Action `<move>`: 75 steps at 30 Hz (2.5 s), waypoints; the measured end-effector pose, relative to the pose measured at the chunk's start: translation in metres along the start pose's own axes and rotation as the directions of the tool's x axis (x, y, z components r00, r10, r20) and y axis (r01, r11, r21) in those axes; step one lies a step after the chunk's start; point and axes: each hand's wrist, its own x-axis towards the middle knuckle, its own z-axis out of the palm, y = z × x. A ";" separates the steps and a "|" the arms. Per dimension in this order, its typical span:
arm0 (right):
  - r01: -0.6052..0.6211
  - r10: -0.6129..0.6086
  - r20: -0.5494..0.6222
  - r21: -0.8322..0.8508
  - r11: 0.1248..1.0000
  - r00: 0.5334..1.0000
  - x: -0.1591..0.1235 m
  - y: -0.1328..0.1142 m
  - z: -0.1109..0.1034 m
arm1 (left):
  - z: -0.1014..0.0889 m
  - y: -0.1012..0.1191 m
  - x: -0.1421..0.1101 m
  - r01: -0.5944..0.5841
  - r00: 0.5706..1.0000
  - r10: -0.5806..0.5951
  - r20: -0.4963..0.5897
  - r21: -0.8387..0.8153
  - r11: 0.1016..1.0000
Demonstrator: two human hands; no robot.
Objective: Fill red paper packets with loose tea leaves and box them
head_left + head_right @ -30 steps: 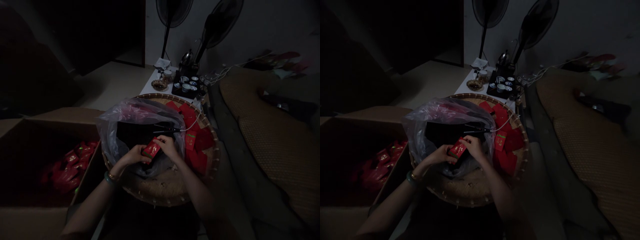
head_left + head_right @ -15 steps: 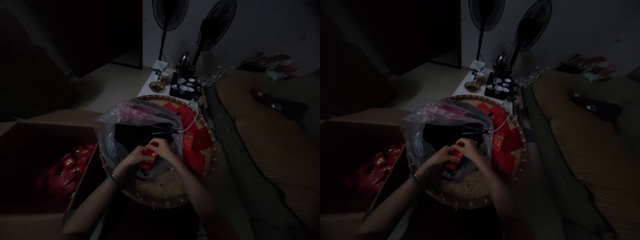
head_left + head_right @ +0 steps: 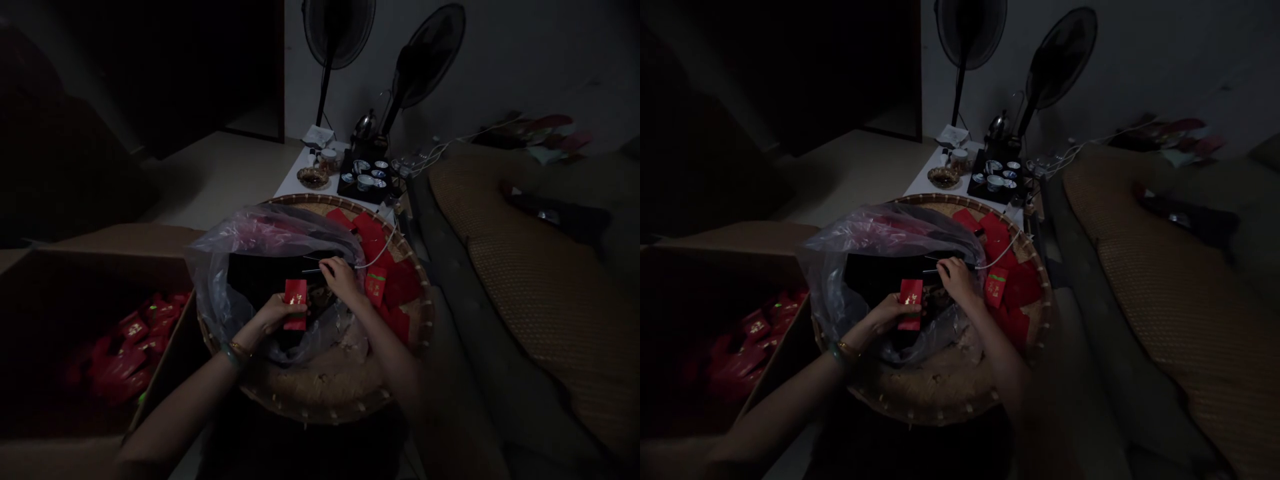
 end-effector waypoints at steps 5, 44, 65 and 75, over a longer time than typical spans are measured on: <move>-0.072 0.031 0.156 0.265 0.961 0.987 -0.016 -0.013 0.012 | -0.002 -0.002 0.001 -0.019 0.998 0.021 -0.052 0.042 0.999; -0.584 0.277 0.557 0.503 0.637 0.783 -0.038 -0.013 0.044 | -0.031 0.016 -0.007 -0.081 0.996 0.091 -0.023 0.280 0.957; -0.328 0.276 0.198 0.317 0.890 0.941 -0.039 0.011 0.044 | -0.034 0.007 -0.002 -0.194 0.952 0.244 -0.186 0.251 0.948; -0.251 0.153 0.346 0.259 0.933 0.926 -0.047 0.007 0.051 | -0.036 0.001 -0.002 -0.212 0.945 0.267 -0.191 0.266 0.940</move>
